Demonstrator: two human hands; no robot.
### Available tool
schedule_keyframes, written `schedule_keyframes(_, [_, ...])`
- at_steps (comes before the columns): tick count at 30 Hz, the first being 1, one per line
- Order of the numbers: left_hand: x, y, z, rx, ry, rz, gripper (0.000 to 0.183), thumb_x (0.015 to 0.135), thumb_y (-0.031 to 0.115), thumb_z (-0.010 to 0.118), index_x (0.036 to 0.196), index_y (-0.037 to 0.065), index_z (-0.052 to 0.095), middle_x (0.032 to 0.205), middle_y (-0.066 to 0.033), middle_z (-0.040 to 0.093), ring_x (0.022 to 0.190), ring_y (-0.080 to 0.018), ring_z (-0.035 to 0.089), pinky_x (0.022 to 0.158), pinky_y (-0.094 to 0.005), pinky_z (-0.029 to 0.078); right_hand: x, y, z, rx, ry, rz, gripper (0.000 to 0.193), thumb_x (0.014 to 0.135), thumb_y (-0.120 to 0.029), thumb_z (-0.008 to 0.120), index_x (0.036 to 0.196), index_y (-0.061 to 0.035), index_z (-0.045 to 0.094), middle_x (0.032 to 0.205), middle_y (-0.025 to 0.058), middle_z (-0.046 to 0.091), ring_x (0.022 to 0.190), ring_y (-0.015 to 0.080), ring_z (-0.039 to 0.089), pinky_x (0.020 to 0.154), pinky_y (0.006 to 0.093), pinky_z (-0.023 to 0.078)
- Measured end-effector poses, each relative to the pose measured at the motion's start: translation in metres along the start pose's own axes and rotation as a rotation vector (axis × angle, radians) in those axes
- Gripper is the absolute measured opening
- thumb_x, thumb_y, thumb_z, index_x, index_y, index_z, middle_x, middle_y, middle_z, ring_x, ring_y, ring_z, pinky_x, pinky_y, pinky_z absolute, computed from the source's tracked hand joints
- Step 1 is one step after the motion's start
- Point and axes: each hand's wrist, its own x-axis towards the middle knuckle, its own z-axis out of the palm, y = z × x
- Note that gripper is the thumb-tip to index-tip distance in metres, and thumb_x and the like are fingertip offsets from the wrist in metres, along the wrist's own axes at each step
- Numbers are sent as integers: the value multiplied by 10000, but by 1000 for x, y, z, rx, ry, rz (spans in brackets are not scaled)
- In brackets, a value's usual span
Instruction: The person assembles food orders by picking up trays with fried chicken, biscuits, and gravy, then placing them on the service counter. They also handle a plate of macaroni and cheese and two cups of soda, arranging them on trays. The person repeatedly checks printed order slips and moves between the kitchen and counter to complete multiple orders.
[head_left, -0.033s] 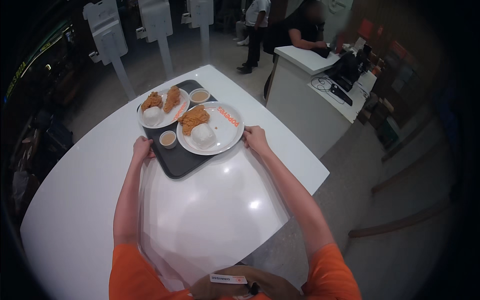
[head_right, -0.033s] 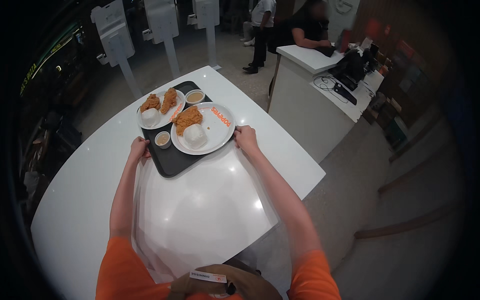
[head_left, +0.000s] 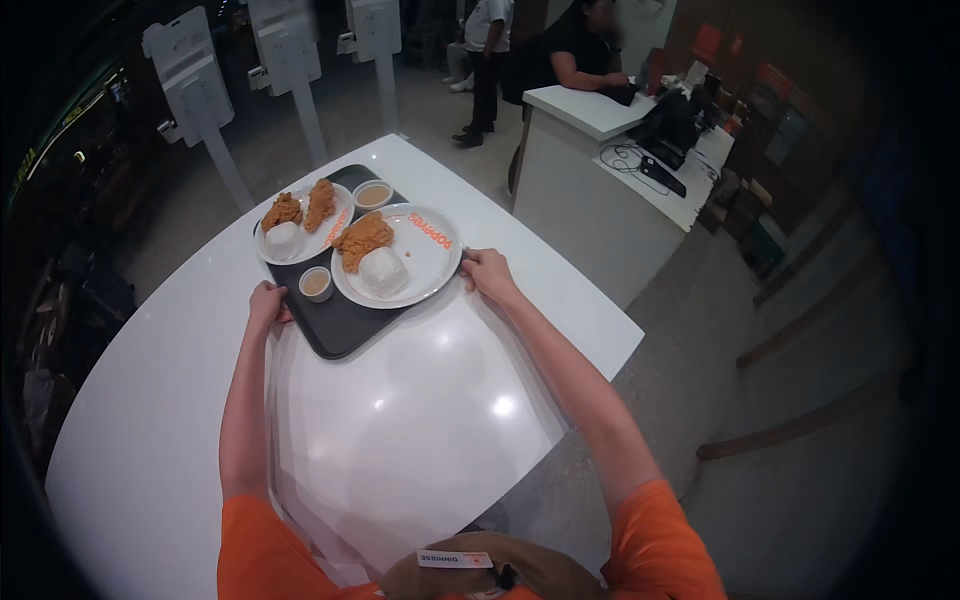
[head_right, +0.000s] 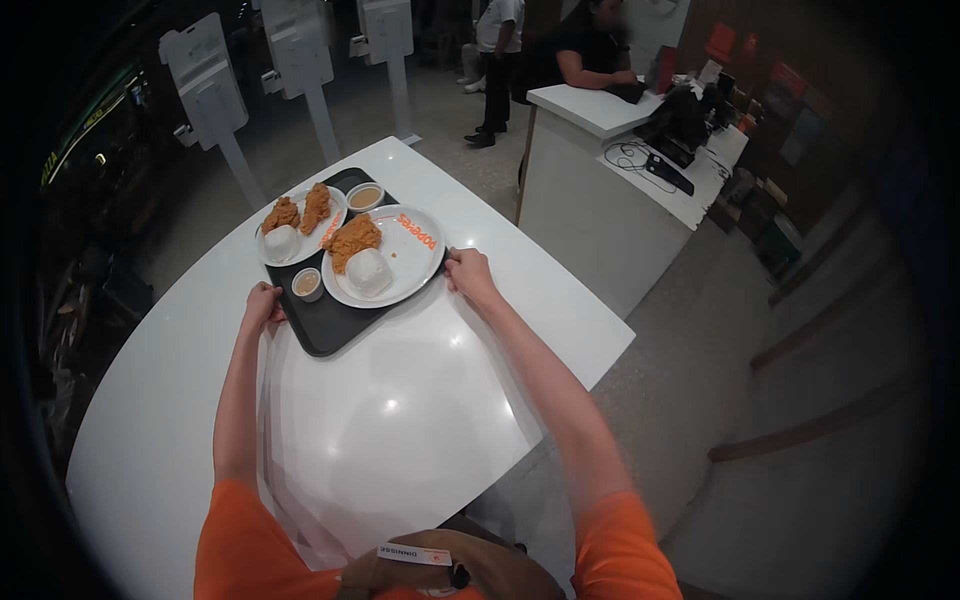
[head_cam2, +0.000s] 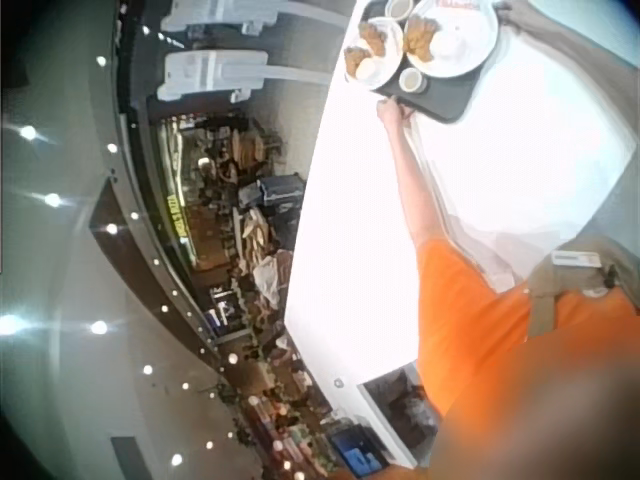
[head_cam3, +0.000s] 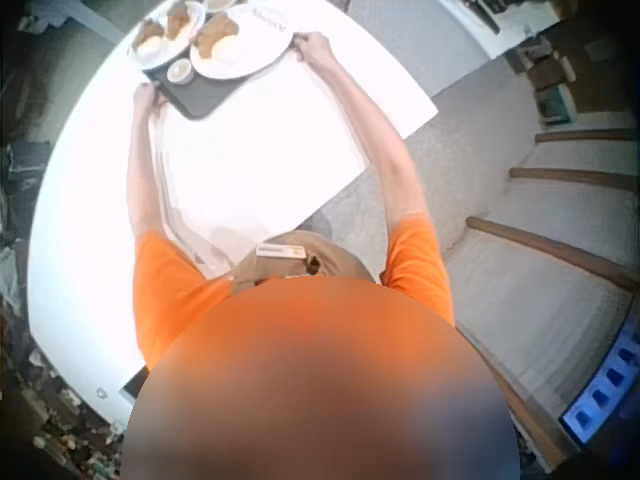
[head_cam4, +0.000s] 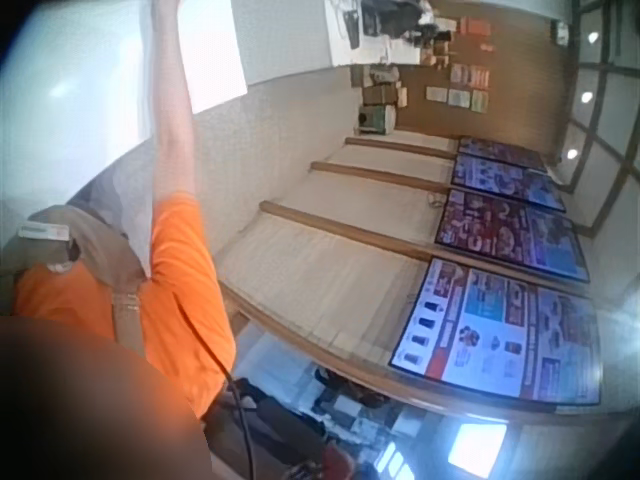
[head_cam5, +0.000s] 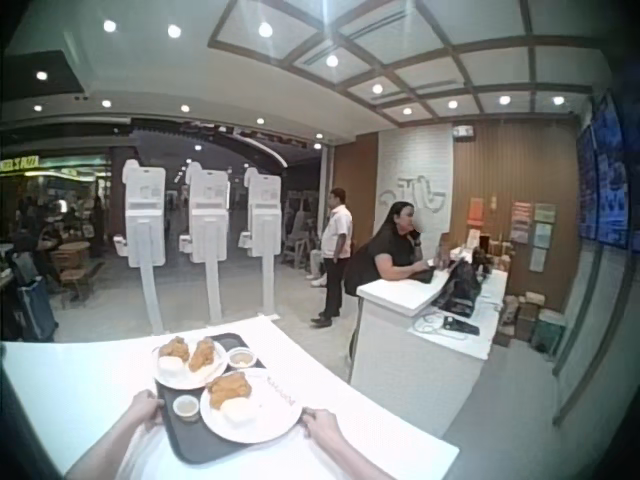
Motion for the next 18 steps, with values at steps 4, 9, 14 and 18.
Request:
schedule_keyframes(4, [73, -30, -4, 276, -16, -101, 336, 910, 254, 601, 795, -46, 503, 592, -135, 564, 419, -248, 592, 342, -337, 493, -44, 25, -5, 1, 59, -131, 400, 899, -84, 484, 1280, 38, 490, 817, 131, 590, 552, 184, 567, 544, 324, 500])
schedule_keyframes(9, [51, 38, -4, 588, 357, 317, 588, 928, 513, 476, 781, -52, 547, 702, -174, 597, 450, -306, 580, 378, -383, 480, -250, 77, -78, -145, 225, -139, 476, 948, -125, 482, 1413, -90, 387, 886, 69, 548, 630, 130, 545, 614, 292, 498])
schedule_keyframes(14, [-133, 137, 156, -62, -99, 866, 445, 987, 391, 409, 1076, -7, 588, 890, -136, 621, 739, -217, 591, 722, -305, 478, -480, 122, -148, -142, 816, 140, 478, 958, -135, 499, 1424, -145, 393, 896, 37, 558, 622, 94, 532, 600, 254, 478])
schedule_keyframes(18, [-385, 118, 335, -2, -608, 1024, 394, 977, 323, 495, 769, -9, 451, 660, -32, 435, 626, -110, 404, 575, -266, 361, -635, 102, -176, -211, 1173, 1, 514, 914, -17, 496, 1412, -109, 407, 907, 35, 554, 612, 84, 512, 565, 240, 459])
